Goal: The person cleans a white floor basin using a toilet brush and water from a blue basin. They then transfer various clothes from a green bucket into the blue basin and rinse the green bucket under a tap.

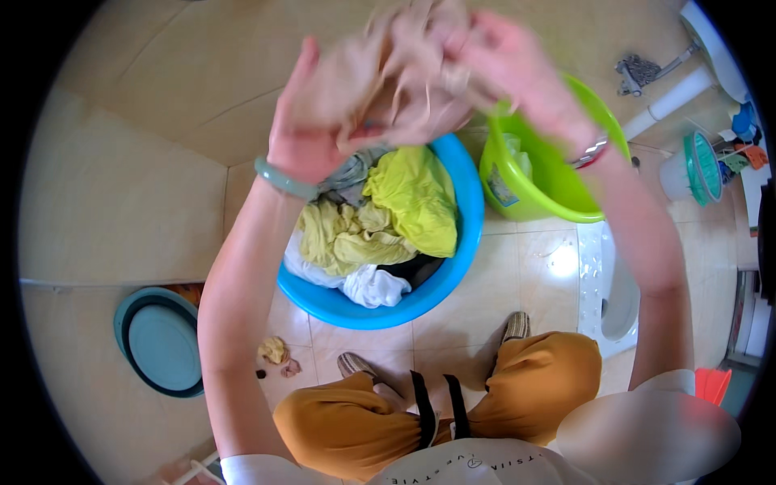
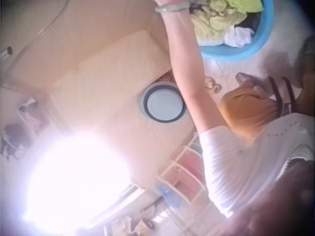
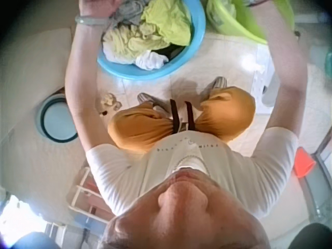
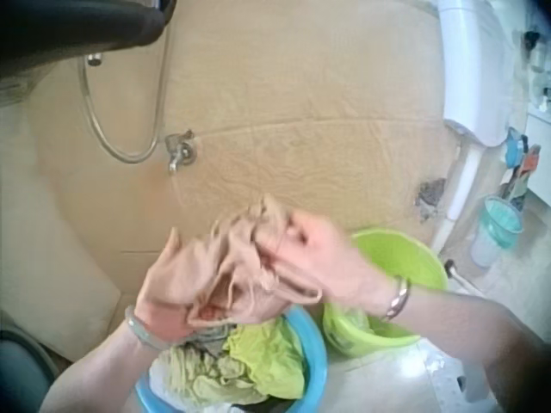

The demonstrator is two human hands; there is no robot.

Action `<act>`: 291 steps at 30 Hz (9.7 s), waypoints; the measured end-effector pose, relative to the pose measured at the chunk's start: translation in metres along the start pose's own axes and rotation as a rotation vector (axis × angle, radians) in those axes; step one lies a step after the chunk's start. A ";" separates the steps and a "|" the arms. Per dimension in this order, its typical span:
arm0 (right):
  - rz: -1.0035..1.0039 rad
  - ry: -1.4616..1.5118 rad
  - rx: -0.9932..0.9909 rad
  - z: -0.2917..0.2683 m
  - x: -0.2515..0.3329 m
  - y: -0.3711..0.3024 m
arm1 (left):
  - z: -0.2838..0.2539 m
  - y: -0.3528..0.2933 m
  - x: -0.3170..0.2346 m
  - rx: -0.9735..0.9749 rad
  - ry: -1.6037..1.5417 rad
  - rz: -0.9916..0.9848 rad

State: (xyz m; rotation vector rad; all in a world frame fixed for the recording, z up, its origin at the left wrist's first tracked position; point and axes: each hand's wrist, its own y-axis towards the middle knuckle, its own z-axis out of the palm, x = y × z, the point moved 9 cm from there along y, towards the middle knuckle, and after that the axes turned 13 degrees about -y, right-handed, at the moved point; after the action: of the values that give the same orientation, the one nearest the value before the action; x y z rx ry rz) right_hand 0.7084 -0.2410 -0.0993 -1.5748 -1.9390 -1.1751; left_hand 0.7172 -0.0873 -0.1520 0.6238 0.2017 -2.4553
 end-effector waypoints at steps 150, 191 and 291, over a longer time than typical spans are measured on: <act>0.481 -0.892 1.428 0.092 -0.405 -0.166 | -0.048 0.149 0.215 0.238 2.138 -0.121; -0.110 -0.091 0.296 0.123 -0.053 -0.090 | -0.151 -0.066 0.041 -0.381 0.934 -0.099; 0.508 -0.151 0.574 0.066 0.004 0.147 | -0.172 -0.063 -0.151 -0.525 1.230 -0.316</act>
State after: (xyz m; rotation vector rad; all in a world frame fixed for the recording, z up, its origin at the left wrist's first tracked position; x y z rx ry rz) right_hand 0.8574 -0.1836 -0.0812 -1.6985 -1.6050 -0.2683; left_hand 0.8555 0.0888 -0.2307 1.8317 1.4248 -1.7813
